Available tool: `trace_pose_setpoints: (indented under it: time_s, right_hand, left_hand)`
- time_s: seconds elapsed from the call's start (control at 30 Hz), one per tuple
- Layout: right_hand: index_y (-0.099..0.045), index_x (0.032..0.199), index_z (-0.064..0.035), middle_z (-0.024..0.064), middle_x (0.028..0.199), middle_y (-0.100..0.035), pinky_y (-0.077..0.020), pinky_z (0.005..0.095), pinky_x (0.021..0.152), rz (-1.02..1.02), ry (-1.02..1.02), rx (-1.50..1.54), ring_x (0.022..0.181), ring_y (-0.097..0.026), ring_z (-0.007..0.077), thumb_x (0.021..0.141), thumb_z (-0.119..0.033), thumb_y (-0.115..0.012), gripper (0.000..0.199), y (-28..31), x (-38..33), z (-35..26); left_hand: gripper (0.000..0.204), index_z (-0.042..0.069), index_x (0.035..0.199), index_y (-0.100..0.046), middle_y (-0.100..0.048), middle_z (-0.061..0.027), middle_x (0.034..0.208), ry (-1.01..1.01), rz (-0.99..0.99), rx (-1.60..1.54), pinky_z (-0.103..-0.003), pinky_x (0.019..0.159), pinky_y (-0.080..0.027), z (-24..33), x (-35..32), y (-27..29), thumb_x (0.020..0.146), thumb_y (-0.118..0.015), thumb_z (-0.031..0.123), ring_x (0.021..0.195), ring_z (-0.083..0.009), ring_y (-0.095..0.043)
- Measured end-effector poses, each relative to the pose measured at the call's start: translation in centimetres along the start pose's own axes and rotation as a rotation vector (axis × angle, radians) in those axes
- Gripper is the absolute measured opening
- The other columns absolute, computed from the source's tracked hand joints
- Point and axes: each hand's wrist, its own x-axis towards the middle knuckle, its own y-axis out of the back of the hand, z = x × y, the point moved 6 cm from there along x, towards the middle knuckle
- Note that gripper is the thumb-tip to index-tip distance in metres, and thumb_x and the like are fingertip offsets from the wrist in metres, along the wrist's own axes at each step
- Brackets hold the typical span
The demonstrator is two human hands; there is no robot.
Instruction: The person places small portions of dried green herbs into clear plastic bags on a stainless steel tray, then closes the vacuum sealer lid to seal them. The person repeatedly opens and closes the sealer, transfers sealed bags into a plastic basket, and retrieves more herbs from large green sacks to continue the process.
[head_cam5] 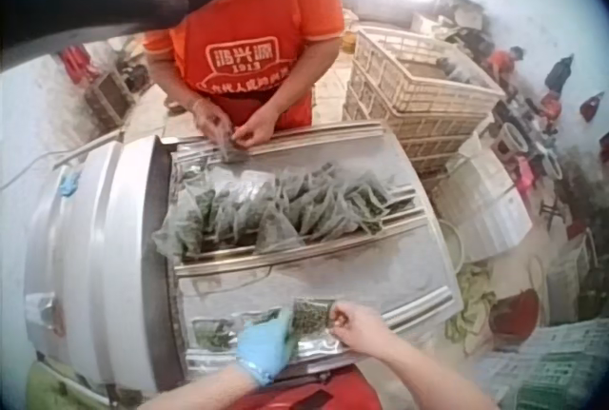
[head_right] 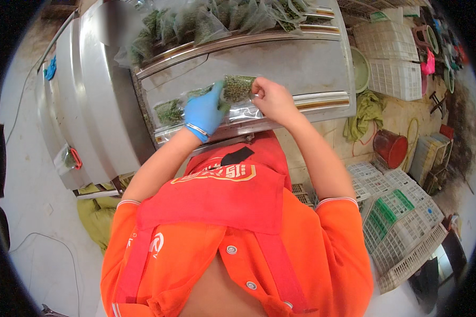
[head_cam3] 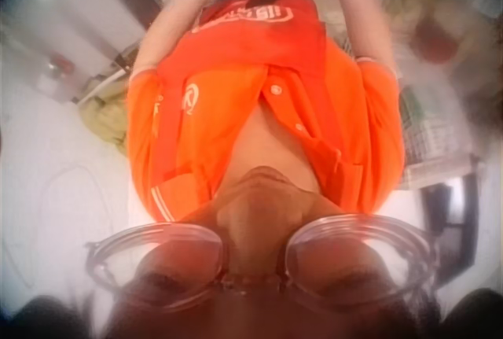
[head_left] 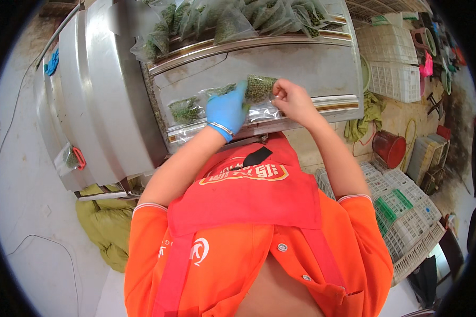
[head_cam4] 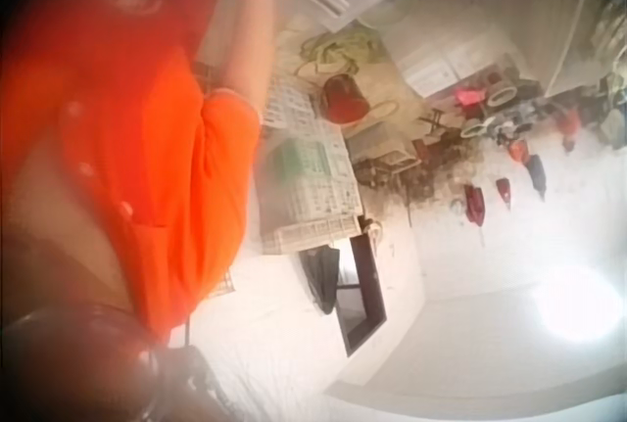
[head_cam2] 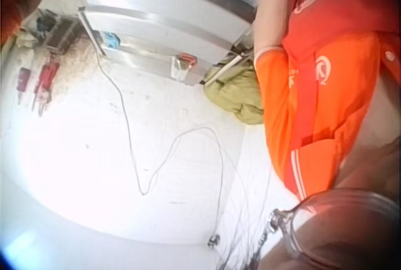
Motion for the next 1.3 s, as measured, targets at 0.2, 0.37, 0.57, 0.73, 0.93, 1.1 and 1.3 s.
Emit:
trace_pose_setpoints:
  time_s: [0.2,0.37,0.57,0.73,0.93,1.1,1.3]
  right_hand:
    - [-0.063,0.097,-0.0137,0.0068,0.094,-0.065,-0.0478,0.0461,0.078,0.295,0.373,-0.602,0.093,-0.063,0.0301,0.075,-0.019,-0.076,0.026,0.3,-2.0,-4.3]
    - [-0.065,0.098,-0.0159,0.0048,0.105,-0.062,-0.0439,0.0471,0.083,0.014,0.336,-0.715,0.102,-0.061,0.0273,0.074,-0.027,-0.079,0.030,-1.7,-3.6,-4.3]
    - [-0.066,0.093,-0.0153,0.0033,0.101,-0.060,-0.0434,0.0437,0.080,-0.141,0.168,-0.642,0.101,-0.060,0.0258,0.074,-0.026,-0.079,0.026,-1.7,-2.5,-2.3]
    - [-0.065,0.090,-0.0140,0.0035,0.101,-0.060,-0.0428,0.0411,0.081,0.088,0.431,-0.605,0.102,-0.057,0.0248,0.072,-0.020,-0.077,0.022,-1.1,-4.2,-2.2]
    - [-0.063,0.096,-0.0068,0.0106,0.102,-0.060,-0.0493,0.0406,0.074,0.526,0.193,-0.226,0.085,-0.059,0.0298,0.078,-0.030,-0.080,0.034,7.8,-2.1,-3.0]
    - [-0.062,0.097,-0.0068,0.0106,0.092,-0.066,-0.0510,0.0406,0.069,0.771,0.102,-0.167,0.075,-0.063,0.0299,0.086,-0.024,-0.075,0.025,12.9,4.3,-0.8]
    - [-0.063,0.102,-0.0101,0.0093,0.089,-0.068,-0.0530,0.0362,0.062,0.782,0.276,-0.162,0.072,-0.067,0.0272,0.089,-0.015,-0.071,0.016,11.3,-0.5,-1.2]
  left_hand:
    - [0.066,0.023,0.137,-0.052,-0.059,-0.0134,0.132,-0.032,0.099,0.305,-0.051,0.093,-0.044,0.6,-0.1,0.0,0.077,-0.077,0.027,0.110,-0.0302,-0.062]
    - [0.072,0.039,0.140,-0.054,-0.052,-0.0112,0.145,-0.513,0.230,0.490,-0.065,0.115,-0.020,1.1,1.4,-0.5,0.073,-0.076,0.025,0.128,-0.0311,-0.053]
    - [0.076,0.033,0.146,-0.048,-0.048,-0.0102,0.150,-0.526,-0.113,0.528,-0.066,0.117,-0.015,1.1,2.9,0.3,0.075,-0.074,0.025,0.133,-0.0327,-0.048]
    - [0.080,0.032,0.148,-0.046,-0.047,-0.0113,0.150,-0.484,-0.141,0.424,-0.065,0.118,-0.014,1.4,2.4,0.4,0.074,-0.077,0.030,0.133,-0.0351,-0.047]
    - [0.084,0.017,0.147,-0.048,-0.045,-0.0183,0.147,-0.461,-0.008,0.405,-0.067,0.117,-0.014,2.8,-1.0,0.5,0.074,-0.079,0.043,0.133,-0.0385,-0.044]
    - [0.075,0.010,0.142,-0.053,-0.052,-0.0205,0.138,-0.406,0.006,-0.001,-0.055,0.114,-0.030,6.4,1.1,1.7,0.079,-0.078,0.041,0.127,-0.0375,-0.049]
    - [0.044,0.000,0.130,-0.063,-0.069,-0.0150,0.119,0.200,-0.243,-1.074,-0.033,0.094,-0.051,5.2,5.4,-0.9,0.095,-0.067,0.027,0.105,-0.0264,-0.066]
